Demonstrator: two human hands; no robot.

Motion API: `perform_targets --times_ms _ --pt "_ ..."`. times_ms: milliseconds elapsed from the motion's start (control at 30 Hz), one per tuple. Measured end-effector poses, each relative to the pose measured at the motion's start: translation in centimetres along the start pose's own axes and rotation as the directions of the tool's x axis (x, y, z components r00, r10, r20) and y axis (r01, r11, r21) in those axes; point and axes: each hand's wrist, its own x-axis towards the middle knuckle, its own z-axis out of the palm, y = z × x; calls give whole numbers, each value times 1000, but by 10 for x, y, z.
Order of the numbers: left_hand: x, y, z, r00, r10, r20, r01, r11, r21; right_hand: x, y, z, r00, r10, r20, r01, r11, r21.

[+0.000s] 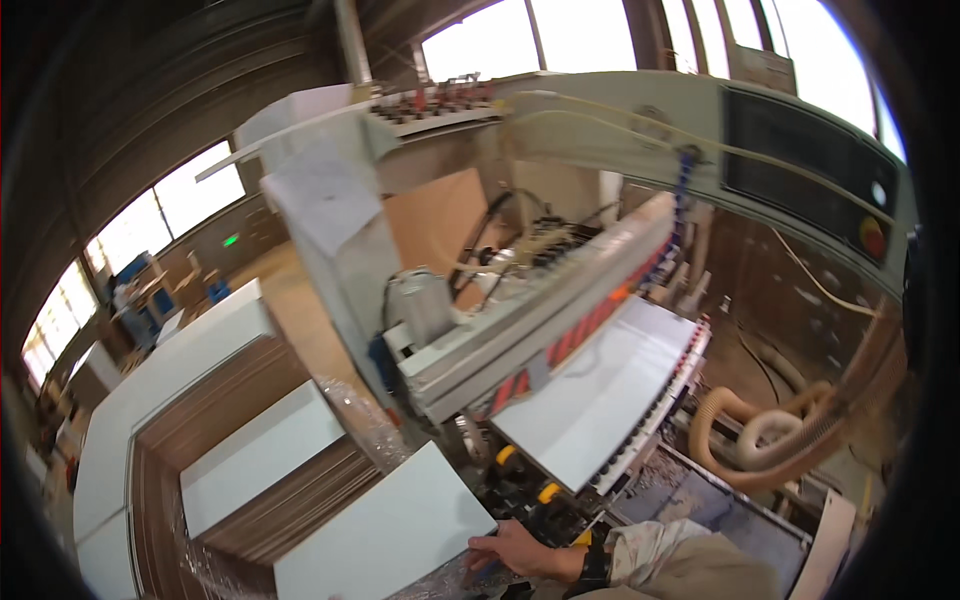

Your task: The person repeatedly picks up white rectangular panels from a stack and feeds them into a large industrial machine. They guide each panel through the machine's rollers and then retrieve it from the output side, stacking the processed panels on a nearby surface.

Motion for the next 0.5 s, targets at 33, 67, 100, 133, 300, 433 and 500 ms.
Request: perform_targets --times_ms 33,67,100,133,300,433,500 --pt "-3 -13 -41 942 280 186 -336 799 500 -12 5 -10 999 -41 -9 41 999 -10" --pt "12 -28 -114 962 202 183 -265 851 454 -24 8 -20 997 -81 -7 81 996 -26" --pt "29 -37 -163 977 131 169 -189 895 405 -34 9 -28 994 -114 6 114 992 -53" --pt "10 -18 -132 955 187 232 -297 642 707 -53 0 -36 998 -70 -2 70 995 -67" --pt "-44 25 -49 910 189 368 -411 307 859 -125 -21 -76 977 -195 -82 191 980 -60" --pt "-46 8 -13 969 65 237 -216 685 696 -162 -21 -144 896 -361 -258 381 924 28" --pt "-60 9 30 963 -58 265 -109 811 574 -166 -33 -170 712 -529 -462 576 816 -47"
